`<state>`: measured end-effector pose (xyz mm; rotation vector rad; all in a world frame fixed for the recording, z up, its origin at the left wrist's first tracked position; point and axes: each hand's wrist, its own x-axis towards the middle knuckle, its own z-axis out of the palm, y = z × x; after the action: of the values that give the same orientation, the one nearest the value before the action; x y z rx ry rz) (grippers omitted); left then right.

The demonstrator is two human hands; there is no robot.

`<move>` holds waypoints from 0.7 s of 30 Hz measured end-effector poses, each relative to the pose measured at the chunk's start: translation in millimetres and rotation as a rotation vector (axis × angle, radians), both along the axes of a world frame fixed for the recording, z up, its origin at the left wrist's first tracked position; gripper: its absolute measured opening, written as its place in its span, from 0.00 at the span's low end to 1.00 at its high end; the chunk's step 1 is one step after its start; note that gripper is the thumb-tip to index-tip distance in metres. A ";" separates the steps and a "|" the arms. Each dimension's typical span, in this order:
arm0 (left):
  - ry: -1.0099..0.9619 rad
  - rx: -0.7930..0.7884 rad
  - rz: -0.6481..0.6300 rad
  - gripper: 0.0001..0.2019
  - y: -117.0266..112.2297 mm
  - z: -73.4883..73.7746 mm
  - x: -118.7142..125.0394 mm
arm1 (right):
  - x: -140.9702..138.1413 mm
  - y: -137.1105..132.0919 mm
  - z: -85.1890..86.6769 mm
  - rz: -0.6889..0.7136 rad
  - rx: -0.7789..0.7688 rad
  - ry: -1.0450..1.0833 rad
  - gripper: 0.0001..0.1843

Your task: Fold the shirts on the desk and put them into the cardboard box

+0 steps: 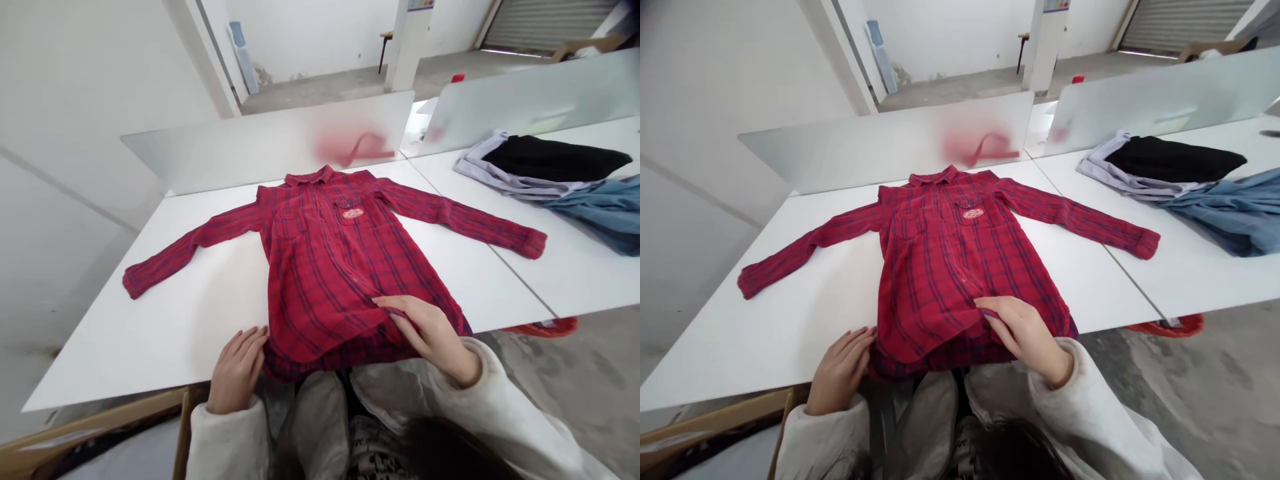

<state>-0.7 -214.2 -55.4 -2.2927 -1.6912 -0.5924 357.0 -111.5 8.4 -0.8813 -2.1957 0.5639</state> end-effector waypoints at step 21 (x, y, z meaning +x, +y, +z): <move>-0.314 -0.050 -0.436 0.12 9.1 37.1 152.4 | -18.5 -5.4 -14.9 -0.299 -0.288 0.296 0.13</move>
<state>151.7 -205.1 -18.3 -2.7434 -1.3248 -1.0542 338.6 -116.9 -6.5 -1.1696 -1.7042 0.8169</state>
